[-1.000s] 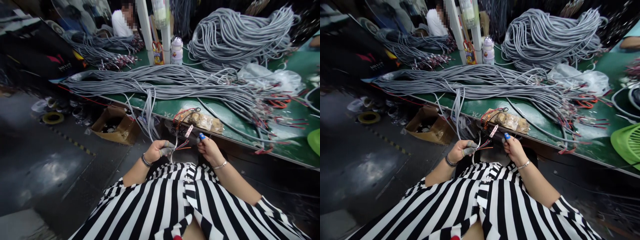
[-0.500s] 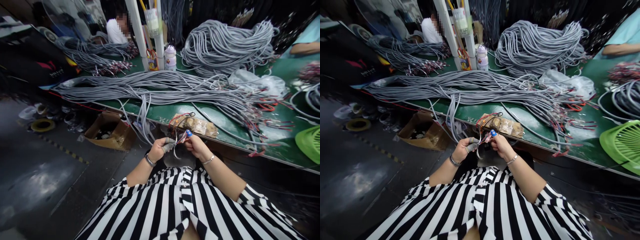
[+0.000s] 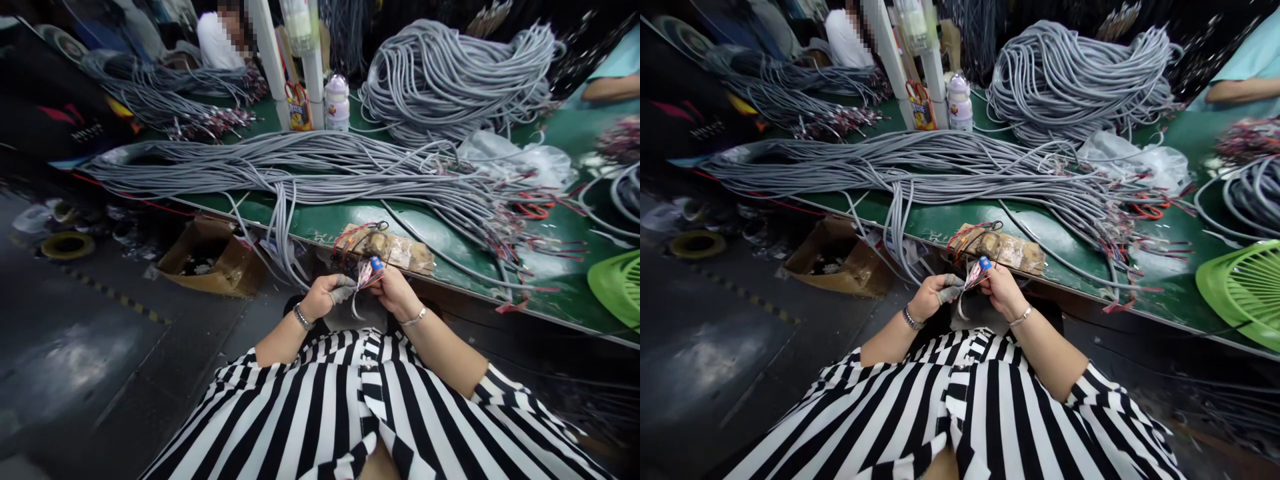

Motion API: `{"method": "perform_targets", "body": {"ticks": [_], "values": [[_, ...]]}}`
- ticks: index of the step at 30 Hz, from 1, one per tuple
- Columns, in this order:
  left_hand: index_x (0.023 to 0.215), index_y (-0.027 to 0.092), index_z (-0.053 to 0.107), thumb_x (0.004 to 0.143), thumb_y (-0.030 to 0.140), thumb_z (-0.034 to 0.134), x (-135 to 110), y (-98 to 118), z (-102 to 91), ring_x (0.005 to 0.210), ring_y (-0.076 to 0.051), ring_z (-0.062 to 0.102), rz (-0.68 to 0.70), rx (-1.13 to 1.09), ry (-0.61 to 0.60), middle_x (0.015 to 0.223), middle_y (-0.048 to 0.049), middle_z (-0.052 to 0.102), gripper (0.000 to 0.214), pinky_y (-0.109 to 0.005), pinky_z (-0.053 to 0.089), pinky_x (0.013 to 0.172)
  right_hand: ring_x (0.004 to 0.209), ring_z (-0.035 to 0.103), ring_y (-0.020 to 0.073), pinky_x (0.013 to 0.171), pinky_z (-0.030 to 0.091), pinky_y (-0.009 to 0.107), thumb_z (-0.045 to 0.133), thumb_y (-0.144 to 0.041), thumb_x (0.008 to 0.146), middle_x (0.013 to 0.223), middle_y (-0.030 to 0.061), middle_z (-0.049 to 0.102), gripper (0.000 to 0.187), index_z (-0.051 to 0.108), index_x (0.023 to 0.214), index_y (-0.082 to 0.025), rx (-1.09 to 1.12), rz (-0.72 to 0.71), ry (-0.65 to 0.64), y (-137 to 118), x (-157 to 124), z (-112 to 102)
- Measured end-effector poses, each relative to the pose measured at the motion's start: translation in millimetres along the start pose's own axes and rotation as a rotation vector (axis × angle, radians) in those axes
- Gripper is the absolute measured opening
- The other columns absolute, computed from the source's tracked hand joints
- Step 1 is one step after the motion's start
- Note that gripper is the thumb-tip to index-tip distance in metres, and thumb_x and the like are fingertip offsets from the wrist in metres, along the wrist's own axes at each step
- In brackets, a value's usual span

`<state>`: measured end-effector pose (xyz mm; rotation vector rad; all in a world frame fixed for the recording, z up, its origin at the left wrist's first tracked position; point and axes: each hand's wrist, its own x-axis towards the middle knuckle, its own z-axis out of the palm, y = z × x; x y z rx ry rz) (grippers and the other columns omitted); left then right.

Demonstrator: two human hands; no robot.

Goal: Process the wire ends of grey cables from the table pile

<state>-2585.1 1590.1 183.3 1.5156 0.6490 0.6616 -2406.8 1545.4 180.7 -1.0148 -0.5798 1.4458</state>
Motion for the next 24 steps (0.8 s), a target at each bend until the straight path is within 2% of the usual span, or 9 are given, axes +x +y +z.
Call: {"method": "perform_targets", "body": {"ticks": [6,12,19,24], "values": [[0.084,0.012,0.072,0.075,0.043,0.073,-1.0,-2.7,3.9,0.056,-0.008,0.048,0.006,-0.005,-0.042,0.065,-0.0015,0.061,0.032,-0.020,0.039,0.053,0.041,0.017,0.0028,0.038,0.012,0.018,0.077,-0.059,0.064,0.047,-0.0085,0.029,0.054,0.041,0.059,-0.019,0.018,-0.012,0.016,2.9,1.5,-0.8],[0.082,0.012,0.072,0.075,0.043,0.073,-8.1,0.8,3.6,0.054,-0.008,0.048,0.002,-0.028,-0.088,0.065,-0.0016,0.061,0.032,-0.019,0.039,0.052,0.040,0.024,0.0027,0.036,0.008,0.018,0.069,-0.070,0.065,0.056,-0.0027,0.049,0.057,0.054,0.074,-0.016,0.077,0.106,0.012,7.6,-3.4,-6.8],[0.083,0.012,0.073,0.080,0.041,0.068,-36.8,7.4,-1.2,0.055,-0.009,0.051,0.057,0.029,-0.098,0.065,-0.0036,0.062,0.030,-0.020,0.040,0.052,0.040,0.027,0.0016,0.034,0.007,0.016,0.069,-0.067,0.068,0.072,0.0028,0.063,0.054,0.055,0.078,-0.017,0.130,0.162,0.024,10.4,-11.5,-18.9],[0.087,0.014,0.075,0.083,0.036,0.067,-57.2,13.1,-2.7,0.061,-0.011,0.057,0.196,0.115,-0.187,0.070,-0.0054,0.064,0.024,-0.021,0.045,0.059,0.041,0.024,0.0011,0.034,0.008,0.016,0.065,-0.068,0.072,0.072,0.0024,0.062,0.054,0.056,0.076,-0.015,0.103,0.196,-0.003,8.4,-14.8,-20.5]]}}
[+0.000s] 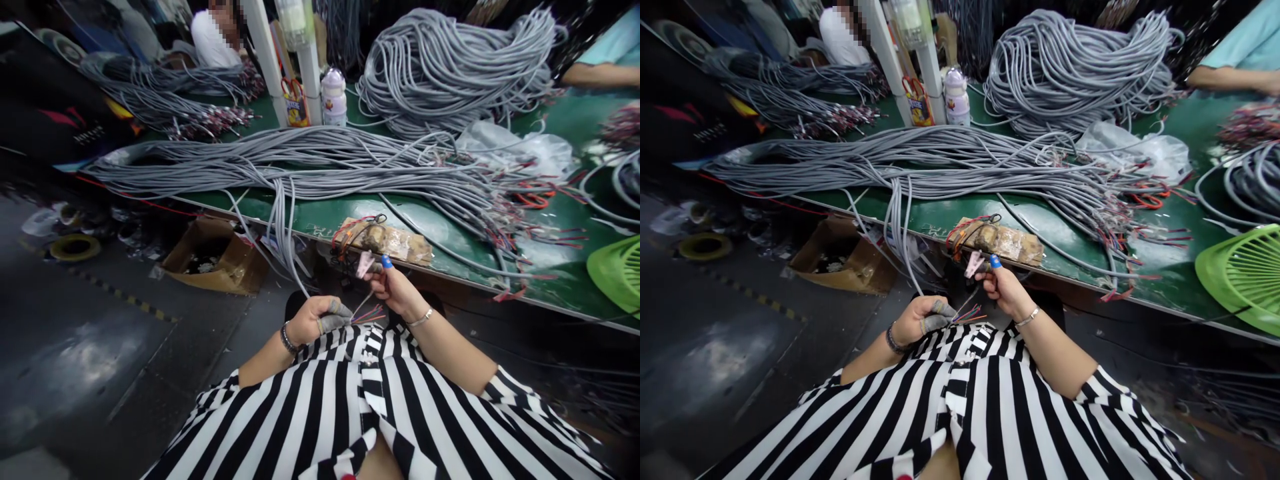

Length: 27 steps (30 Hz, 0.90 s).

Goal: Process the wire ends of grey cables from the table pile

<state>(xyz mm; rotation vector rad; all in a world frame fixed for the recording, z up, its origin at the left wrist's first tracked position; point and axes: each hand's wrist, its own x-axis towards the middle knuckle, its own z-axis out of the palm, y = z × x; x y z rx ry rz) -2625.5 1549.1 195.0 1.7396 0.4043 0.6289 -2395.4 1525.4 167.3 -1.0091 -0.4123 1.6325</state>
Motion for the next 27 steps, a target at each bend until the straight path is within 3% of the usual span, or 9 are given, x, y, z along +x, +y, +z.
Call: {"method": "perform_targets", "body": {"ticks": [7,12,16,23,27], "values": [[0.089,0.014,0.074,0.082,0.033,0.068,3.1,-2.1,-6.2,0.067,-0.012,0.060,0.022,0.117,0.185,0.075,-0.0053,0.067,0.021,-0.022,0.048,0.062,0.041,0.023,0.0027,0.036,0.004,0.017,0.061,-0.068,0.075,0.070,0.0014,0.060,0.052,0.058,0.083,-0.017,-0.048,0.046,-0.099,-10.2,-0.8,14.0],[0.090,0.013,0.073,0.081,0.036,0.070,21.8,-8.2,-8.8,0.062,-0.010,0.058,-0.024,0.069,0.249,0.078,-0.0053,0.068,0.025,-0.021,0.047,0.060,0.041,0.019,0.0021,0.037,0.005,0.017,0.069,-0.068,0.067,0.050,-0.0057,0.041,0.055,0.056,0.073,-0.015,-0.128,0.011,-0.117,-15.3,-1.7,26.4],[0.088,0.012,0.073,0.078,0.038,0.072,36.3,-16.4,-7.9,0.058,-0.009,0.054,-0.066,0.019,0.256,0.074,-0.0044,0.067,0.029,-0.021,0.046,0.058,0.041,0.018,0.0023,0.038,0.007,0.016,0.070,-0.066,0.067,0.048,-0.0079,0.033,0.054,0.051,0.066,-0.016,-0.128,-0.043,-0.064,-14.6,-2.0,29.5],[0.087,0.010,0.071,0.076,0.044,0.072,52.8,-24.5,-5.7,0.056,-0.008,0.051,-0.108,-0.050,0.215,0.068,-0.0028,0.064,0.035,-0.021,0.043,0.055,0.043,0.018,0.0013,0.037,0.008,0.015,0.083,-0.047,0.058,0.053,-0.0077,0.036,0.045,0.051,0.064,-0.015,-0.002,-0.075,-0.050,-10.4,4.6,27.7],[0.086,0.010,0.071,0.075,0.045,0.072,56.0,-27.5,-5.3,0.057,-0.008,0.050,-0.112,-0.049,0.183,0.070,-0.0027,0.064,0.036,-0.021,0.043,0.056,0.044,0.019,0.0016,0.037,0.010,0.015,0.084,-0.044,0.055,0.052,-0.0065,0.039,0.043,0.053,0.063,-0.015,0.012,-0.126,-0.011,-7.0,7.5,28.3]]}}
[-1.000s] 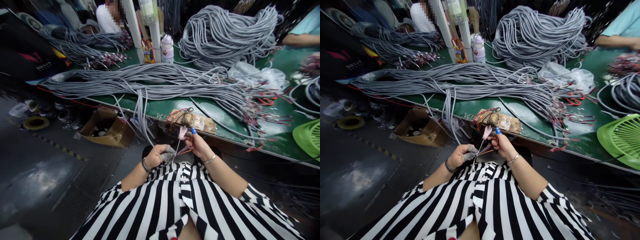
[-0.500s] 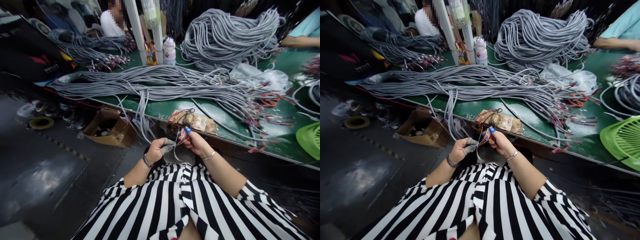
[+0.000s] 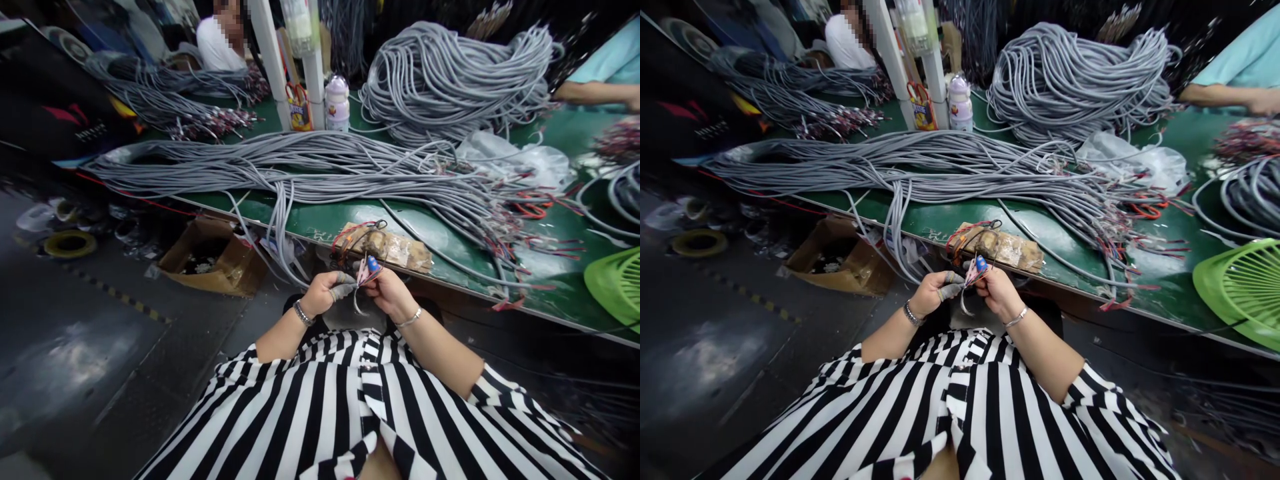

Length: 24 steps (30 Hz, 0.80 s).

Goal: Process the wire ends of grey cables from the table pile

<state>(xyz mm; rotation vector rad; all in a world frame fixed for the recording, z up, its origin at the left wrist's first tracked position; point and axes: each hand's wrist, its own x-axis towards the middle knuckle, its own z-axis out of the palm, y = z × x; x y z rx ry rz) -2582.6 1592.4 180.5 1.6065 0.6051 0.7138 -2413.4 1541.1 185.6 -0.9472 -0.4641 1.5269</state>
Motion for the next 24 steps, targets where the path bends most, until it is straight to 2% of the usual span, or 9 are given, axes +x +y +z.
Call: {"method": "perform_targets", "body": {"ticks": [6,11,15,17,24], "values": [[0.084,0.010,0.070,0.075,0.049,0.072,2.7,-2.3,-2.2,0.055,-0.008,0.049,-0.064,0.001,-0.045,0.065,-0.0011,0.060,0.040,-0.021,0.040,0.054,0.043,0.021,0.0024,0.037,0.010,0.016,0.084,-0.047,0.057,0.049,-0.0062,0.037,0.045,0.051,0.058,-0.016,-0.019,-0.034,0.024,4.7,2.0,-1.0],[0.083,0.010,0.070,0.073,0.048,0.073,4.0,-3.5,-1.9,0.055,-0.008,0.049,-0.064,0.013,-0.084,0.064,-0.0013,0.061,0.039,-0.021,0.040,0.054,0.043,0.022,0.0031,0.037,0.010,0.018,0.082,-0.057,0.056,0.051,-0.0036,0.044,0.049,0.055,0.061,-0.016,-0.025,-0.034,0.036,6.5,3.7,-1.8],[0.081,0.010,0.069,0.074,0.046,0.072,5.3,-4.3,1.0,0.054,-0.008,0.048,-0.068,0.032,-0.076,0.061,0.0000,0.058,0.037,-0.020,0.039,0.053,0.042,0.022,0.0031,0.036,0.011,0.017,0.081,-0.062,0.054,0.048,-0.0048,0.041,0.056,0.050,0.057,-0.017,-0.014,-0.021,0.043,6.6,2.8,0.3],[0.080,0.010,0.069,0.075,0.046,0.072,4.9,-3.7,2.4,0.052,-0.007,0.047,-0.075,0.021,-0.070,0.059,0.0006,0.057,0.037,-0.020,0.039,0.052,0.041,0.020,0.0026,0.036,0.010,0.016,0.080,-0.064,0.055,0.047,-0.0064,0.038,0.057,0.048,0.059,-0.017,-0.005,0.014,0.043,6.7,1.1,0.7],[0.082,0.010,0.070,0.075,0.049,0.072,-12.1,2.2,1.1,0.051,-0.007,0.047,-0.091,-0.052,-0.103,0.062,-0.0009,0.058,0.039,-0.019,0.039,0.050,0.041,0.027,0.0028,0.035,0.008,0.015,0.068,-0.073,0.063,0.057,-0.0037,0.050,0.058,0.050,0.072,-0.018,0.039,0.075,0.040,12.5,-4.2,-15.2]]}}
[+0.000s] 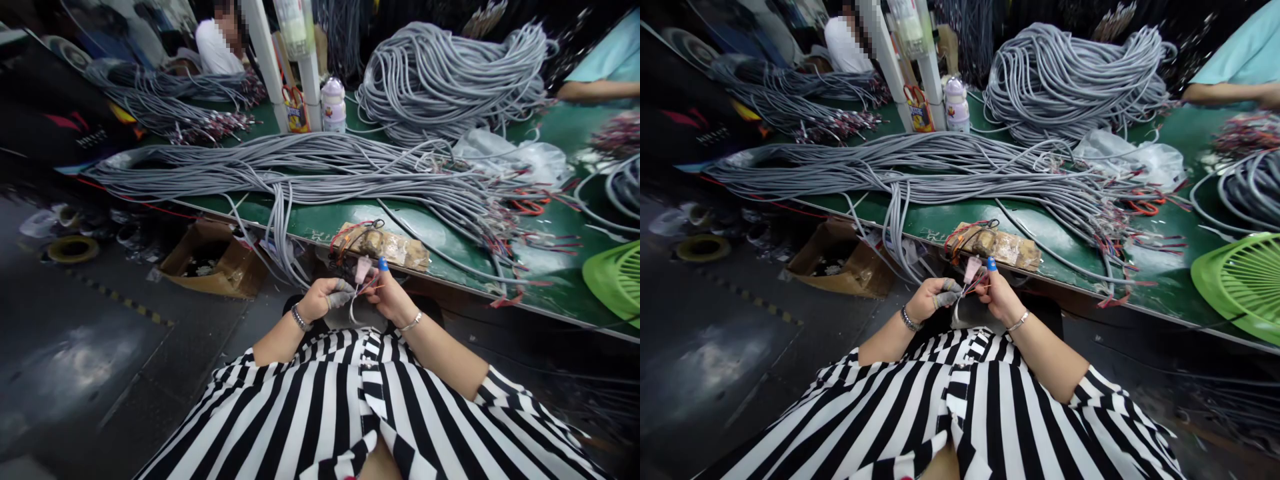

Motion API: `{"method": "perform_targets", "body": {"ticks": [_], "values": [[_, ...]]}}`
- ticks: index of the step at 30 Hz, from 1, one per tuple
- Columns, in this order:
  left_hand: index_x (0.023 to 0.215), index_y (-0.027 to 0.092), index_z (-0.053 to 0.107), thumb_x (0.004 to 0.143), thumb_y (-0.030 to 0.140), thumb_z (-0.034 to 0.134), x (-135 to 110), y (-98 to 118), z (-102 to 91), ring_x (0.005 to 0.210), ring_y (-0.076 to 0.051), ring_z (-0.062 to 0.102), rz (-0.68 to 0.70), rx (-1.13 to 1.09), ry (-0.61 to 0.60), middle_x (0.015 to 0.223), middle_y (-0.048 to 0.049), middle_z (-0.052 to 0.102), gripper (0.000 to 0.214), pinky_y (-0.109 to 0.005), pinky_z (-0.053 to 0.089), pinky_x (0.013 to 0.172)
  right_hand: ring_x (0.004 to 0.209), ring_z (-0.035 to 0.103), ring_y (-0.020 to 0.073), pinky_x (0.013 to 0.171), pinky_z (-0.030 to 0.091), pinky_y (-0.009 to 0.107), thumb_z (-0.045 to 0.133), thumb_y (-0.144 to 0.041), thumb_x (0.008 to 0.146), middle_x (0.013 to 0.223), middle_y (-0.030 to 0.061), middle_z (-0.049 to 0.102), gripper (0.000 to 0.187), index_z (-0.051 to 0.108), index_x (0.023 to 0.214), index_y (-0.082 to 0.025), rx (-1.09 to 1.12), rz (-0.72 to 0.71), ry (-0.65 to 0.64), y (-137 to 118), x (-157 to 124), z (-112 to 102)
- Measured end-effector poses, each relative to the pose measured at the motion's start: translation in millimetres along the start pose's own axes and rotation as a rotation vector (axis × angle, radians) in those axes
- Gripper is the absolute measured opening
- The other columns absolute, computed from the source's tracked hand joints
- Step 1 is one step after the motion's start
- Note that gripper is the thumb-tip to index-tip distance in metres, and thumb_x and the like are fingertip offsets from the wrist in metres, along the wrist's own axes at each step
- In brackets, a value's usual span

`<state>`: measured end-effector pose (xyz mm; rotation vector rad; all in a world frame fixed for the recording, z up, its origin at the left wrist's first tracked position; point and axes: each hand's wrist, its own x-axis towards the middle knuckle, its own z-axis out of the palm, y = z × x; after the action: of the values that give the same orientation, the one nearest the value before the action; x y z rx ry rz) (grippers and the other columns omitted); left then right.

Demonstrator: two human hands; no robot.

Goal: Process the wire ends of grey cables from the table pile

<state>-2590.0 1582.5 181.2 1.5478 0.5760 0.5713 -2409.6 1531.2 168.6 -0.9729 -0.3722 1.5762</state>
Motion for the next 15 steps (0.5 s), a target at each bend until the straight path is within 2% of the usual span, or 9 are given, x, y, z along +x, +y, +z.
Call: {"method": "perform_targets", "body": {"ticks": [3,7,12,15], "values": [[0.081,0.010,0.071,0.077,0.046,0.070,-15.3,4.2,-1.5,0.053,-0.008,0.050,0.051,0.033,-0.044,0.064,-0.0027,0.060,0.036,-0.020,0.040,0.051,0.042,0.031,0.0030,0.035,0.007,0.016,0.068,-0.073,0.064,0.072,0.0018,0.061,0.058,0.052,0.075,-0.018,0.009,0.010,0.018,0.7,-0.9,-8.6],[0.082,0.011,0.072,0.082,0.044,0.066,-36.6,8.2,-3.3,0.060,-0.011,0.057,0.163,0.146,-0.072,0.069,-0.0054,0.064,0.033,-0.022,0.044,0.057,0.043,0.030,0.0036,0.036,0.007,0.017,0.065,-0.074,0.066,0.076,0.0036,0.064,0.058,0.055,0.077,-0.018,-0.037,0.028,0.013,-0.4,-7.3,-14.4],[0.090,0.014,0.072,0.086,0.037,0.063,-51.8,2.4,-3.8,0.066,-0.012,0.060,0.290,0.355,-0.009,0.073,-0.0054,0.066,0.025,-0.022,0.046,0.063,0.042,0.021,0.0023,0.038,0.007,0.018,0.060,-0.075,0.070,0.068,0.0017,0.057,0.061,0.061,0.076,-0.014,-0.186,-0.012,-0.164,0.0,-27.1,-17.5],[0.093,0.015,0.071,0.088,0.031,0.060,-54.0,0.7,-3.2,0.068,-0.012,0.061,0.361,0.484,0.001,0.075,-0.0055,0.067,0.020,-0.022,0.047,0.066,0.044,0.026,0.0037,0.039,0.015,0.019,0.059,-0.074,0.072,0.065,0.0014,0.056,0.060,0.063,0.077,-0.014,-0.368,-0.126,-0.243,-3.5,-42.9,-15.3]]}}
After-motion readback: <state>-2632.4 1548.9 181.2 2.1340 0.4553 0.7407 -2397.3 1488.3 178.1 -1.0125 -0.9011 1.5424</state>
